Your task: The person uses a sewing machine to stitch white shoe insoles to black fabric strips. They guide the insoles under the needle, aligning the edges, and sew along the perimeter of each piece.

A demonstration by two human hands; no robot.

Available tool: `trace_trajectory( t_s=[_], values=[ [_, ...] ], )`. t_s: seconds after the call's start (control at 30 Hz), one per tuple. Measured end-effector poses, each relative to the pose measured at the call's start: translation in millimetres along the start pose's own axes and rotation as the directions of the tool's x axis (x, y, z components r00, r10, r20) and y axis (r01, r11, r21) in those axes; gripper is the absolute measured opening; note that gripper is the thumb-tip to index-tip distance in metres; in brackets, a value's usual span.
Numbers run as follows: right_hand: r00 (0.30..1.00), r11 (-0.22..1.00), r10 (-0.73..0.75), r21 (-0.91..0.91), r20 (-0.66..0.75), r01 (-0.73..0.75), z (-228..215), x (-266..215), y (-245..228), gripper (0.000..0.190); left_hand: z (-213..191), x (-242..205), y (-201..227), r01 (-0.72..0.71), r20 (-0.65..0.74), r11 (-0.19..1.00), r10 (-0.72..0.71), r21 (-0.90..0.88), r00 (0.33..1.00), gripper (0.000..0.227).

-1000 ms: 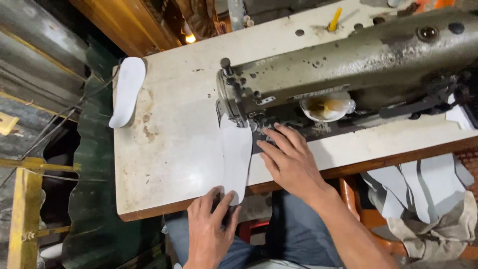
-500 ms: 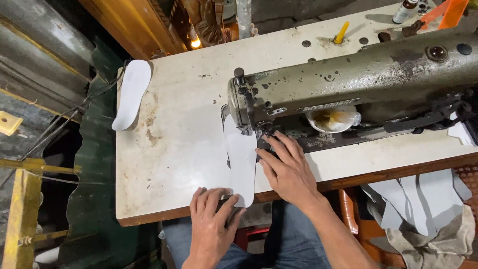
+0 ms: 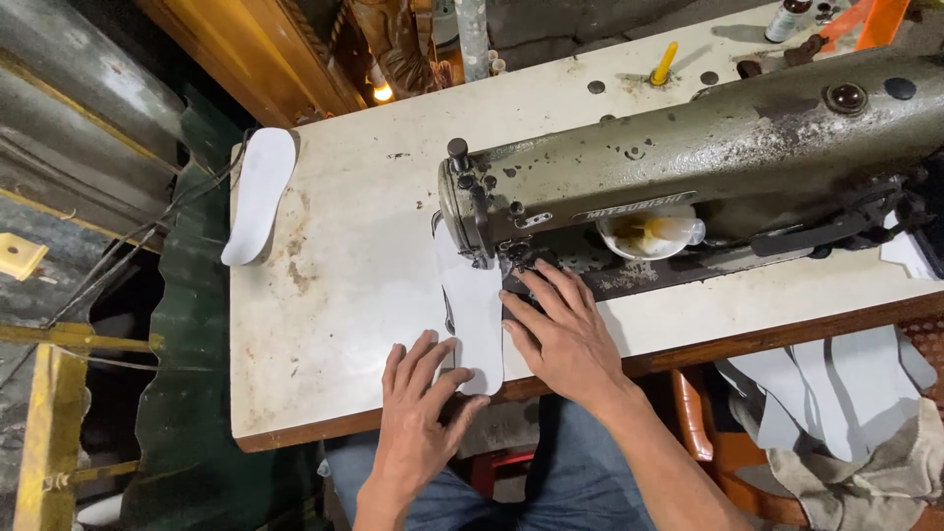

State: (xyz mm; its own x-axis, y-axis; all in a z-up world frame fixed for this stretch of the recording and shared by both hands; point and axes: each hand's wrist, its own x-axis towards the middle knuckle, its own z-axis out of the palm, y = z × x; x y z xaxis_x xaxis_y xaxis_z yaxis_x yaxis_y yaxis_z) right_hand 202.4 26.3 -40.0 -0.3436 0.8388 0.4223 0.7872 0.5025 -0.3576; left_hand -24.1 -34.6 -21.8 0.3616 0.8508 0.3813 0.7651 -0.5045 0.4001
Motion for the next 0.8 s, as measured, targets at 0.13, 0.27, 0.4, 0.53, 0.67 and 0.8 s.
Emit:
trace_trajectory(
  t_s=[0.13,0.27,0.4,0.53,0.67,0.8],
  values=[
    [1.0,1.0,-0.003,0.0,-0.001,0.003,-1,0,-1,0.039,-1,5,-2,0.0,0.027,1.0,0.0,-0.014,1.0,0.027],
    [1.0,1.0,-0.015,-0.007,-0.011,0.015,0,-1,1,0.039,-2,11,-3,0.018,0.058,0.998,-0.015,-0.055,0.998,0.028],
    [0.999,1.0,-0.027,0.011,-0.018,0.028,-1,-1,0,0.037,0,14,-5,0.016,0.045,0.998,-0.014,-0.057,0.999,0.028],
    [0.999,0.999,-0.033,0.005,-0.027,0.033,-2,-1,-1,0.034,2,15,-7,0.023,0.03,0.998,-0.021,-0.052,0.999,0.031],
    [0.998,0.999,-0.043,0.0,-0.041,0.043,-1,-2,0,0.033,3,19,-8,0.023,0.022,0.999,-0.022,-0.032,1.0,0.038],
    [0.998,0.999,-0.05,-0.002,-0.049,0.05,-3,-1,-1,0.032,5,21,-11,0.019,0.039,1.0,-0.018,-0.023,0.999,0.036]
  ],
)
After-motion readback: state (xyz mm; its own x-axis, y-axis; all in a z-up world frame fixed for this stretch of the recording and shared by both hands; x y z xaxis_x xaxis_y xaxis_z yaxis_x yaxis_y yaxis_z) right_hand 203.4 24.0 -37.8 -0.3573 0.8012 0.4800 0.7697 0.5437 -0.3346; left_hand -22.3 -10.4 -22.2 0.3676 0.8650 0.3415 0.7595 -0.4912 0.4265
